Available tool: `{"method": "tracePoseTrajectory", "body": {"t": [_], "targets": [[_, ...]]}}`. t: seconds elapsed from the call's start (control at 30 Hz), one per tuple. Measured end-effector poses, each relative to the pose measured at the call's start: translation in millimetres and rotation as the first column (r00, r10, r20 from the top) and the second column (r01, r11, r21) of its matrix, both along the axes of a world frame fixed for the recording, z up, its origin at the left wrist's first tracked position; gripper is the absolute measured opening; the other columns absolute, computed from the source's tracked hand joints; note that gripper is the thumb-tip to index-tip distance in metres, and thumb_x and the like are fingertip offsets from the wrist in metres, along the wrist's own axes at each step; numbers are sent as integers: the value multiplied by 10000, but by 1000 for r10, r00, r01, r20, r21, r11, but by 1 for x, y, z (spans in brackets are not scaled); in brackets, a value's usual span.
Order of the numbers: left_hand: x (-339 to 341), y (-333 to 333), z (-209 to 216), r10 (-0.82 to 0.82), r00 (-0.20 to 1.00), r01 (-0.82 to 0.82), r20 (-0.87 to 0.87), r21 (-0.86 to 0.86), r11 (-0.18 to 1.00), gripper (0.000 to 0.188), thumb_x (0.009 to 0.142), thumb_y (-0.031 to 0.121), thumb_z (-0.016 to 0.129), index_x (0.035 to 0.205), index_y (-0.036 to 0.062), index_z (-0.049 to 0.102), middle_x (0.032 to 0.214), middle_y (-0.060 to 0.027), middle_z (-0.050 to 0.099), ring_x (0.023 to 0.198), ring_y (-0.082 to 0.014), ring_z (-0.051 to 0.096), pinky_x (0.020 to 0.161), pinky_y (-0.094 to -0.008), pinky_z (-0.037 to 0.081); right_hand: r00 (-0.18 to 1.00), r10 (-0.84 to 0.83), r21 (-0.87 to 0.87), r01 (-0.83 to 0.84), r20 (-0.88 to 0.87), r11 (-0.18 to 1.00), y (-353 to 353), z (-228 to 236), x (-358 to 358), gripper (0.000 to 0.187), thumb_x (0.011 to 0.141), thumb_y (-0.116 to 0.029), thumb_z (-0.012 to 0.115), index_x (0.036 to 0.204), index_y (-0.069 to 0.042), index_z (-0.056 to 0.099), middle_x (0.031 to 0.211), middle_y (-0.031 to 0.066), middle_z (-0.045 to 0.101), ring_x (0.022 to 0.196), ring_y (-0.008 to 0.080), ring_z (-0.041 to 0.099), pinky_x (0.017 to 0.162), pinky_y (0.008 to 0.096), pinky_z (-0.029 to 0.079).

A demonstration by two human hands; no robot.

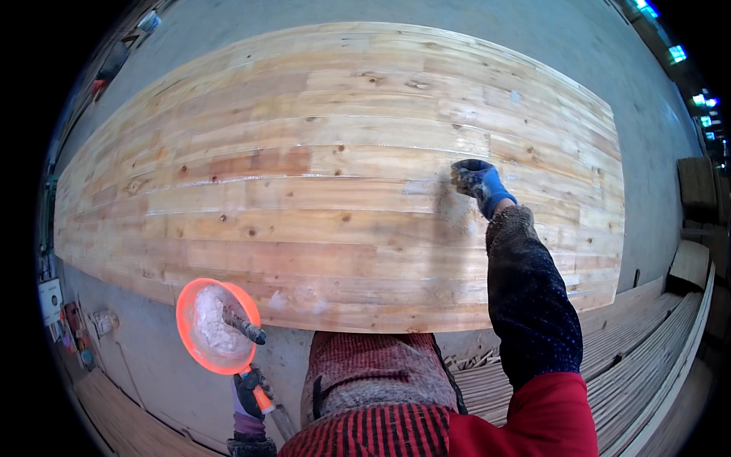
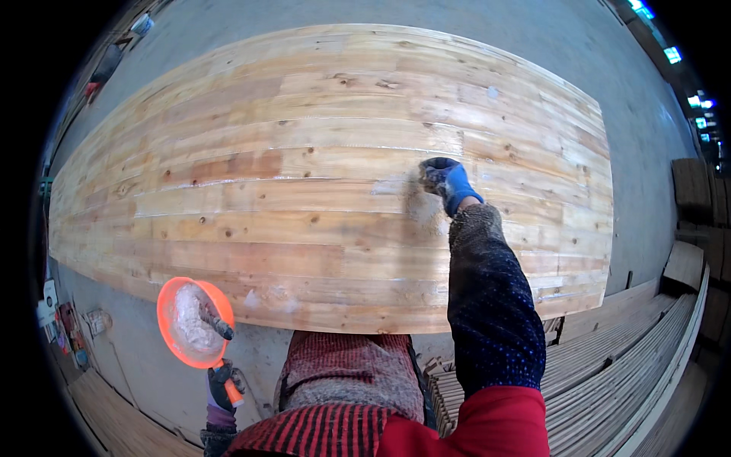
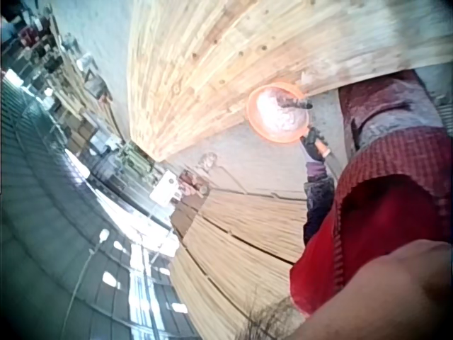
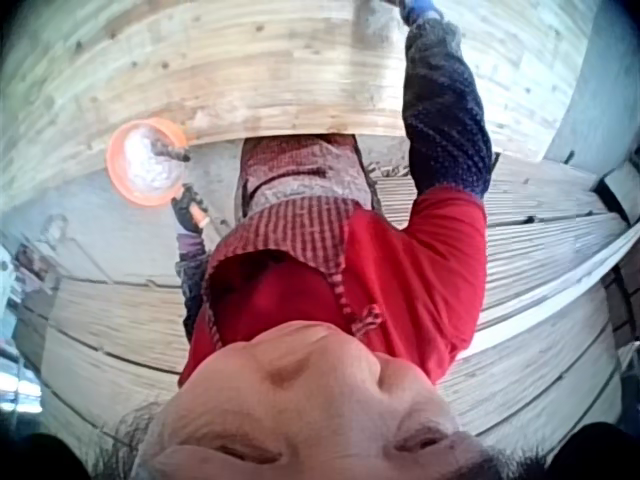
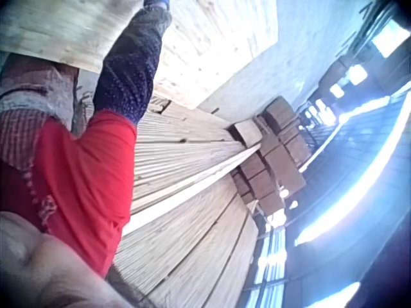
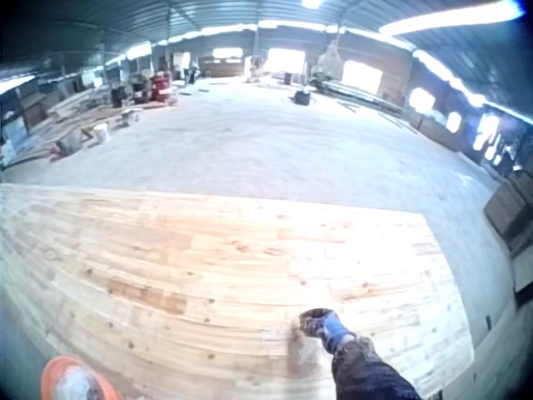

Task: The person uses a putty knife to scoop a white filler from an orange bowl and applies it to gaps and knots on a large wooden panel. They repeatedly spread the filler across the surface, occasionally dipping the tool back into the bowl to reload. The person moves along the panel to cover different areas, smoothing the filler into the wood grain.

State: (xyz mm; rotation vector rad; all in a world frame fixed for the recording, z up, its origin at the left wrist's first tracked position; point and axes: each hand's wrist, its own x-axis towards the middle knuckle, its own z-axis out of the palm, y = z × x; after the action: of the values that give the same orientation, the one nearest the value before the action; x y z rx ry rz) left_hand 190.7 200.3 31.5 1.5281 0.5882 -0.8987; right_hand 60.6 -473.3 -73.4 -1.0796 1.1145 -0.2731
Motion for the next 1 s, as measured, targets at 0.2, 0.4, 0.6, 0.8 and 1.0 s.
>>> {"method": "tracePoseTrajectory", "body": {"t": [0.2,0.4,0.6,0.8,1.0], "targets": [[8,-24,10,-71,997,73,-18,97,993,298,799,130,600,1082,86,516,707,-63,534,515,-181,537,442,-317,470,986,-18,177,-11,165,984,9,-19,34,266,849,-1,602,1106,-20,666,1003,102,707,812,235,679,751,361,562],[14,-18,10,-88,996,88,12,15,996,278,815,123,611,1074,87,516,710,-66,540,517,-187,540,439,-333,463,992,-126,-9,126,-21,992,-2,0,-16,164,911,-109,621,1067,-102,671,913,82,724,788,203,701,687,351,554],[14,-9,4,-49,999,49,-13,-33,998,290,831,116,618,1098,95,508,708,-62,542,495,-182,530,428,-320,456,973,-33,-139,0,-228,990,17,22,-43,149,906,-196,658,1001,-87,690,792,67,710,621,185,664,556,323,500],[18,2,-5,-37,999,36,-30,-21,999,290,819,106,615,1086,109,501,705,-65,541,483,-189,518,434,-339,474,954,-68,-149,25,-291,989,26,23,-67,136,912,-173,649,950,-53,701,747,51,691,593,159,640,537,302,491],[15,-9,1,-20,1000,20,-3,-85,996,281,807,135,637,1054,88,511,678,-57,508,478,-198,511,428,-357,463,983,-136,-90,125,-122,988,35,17,-97,119,912,-86,625,998,-28,685,788,84,695,613,179,645,526,298,491]]}}
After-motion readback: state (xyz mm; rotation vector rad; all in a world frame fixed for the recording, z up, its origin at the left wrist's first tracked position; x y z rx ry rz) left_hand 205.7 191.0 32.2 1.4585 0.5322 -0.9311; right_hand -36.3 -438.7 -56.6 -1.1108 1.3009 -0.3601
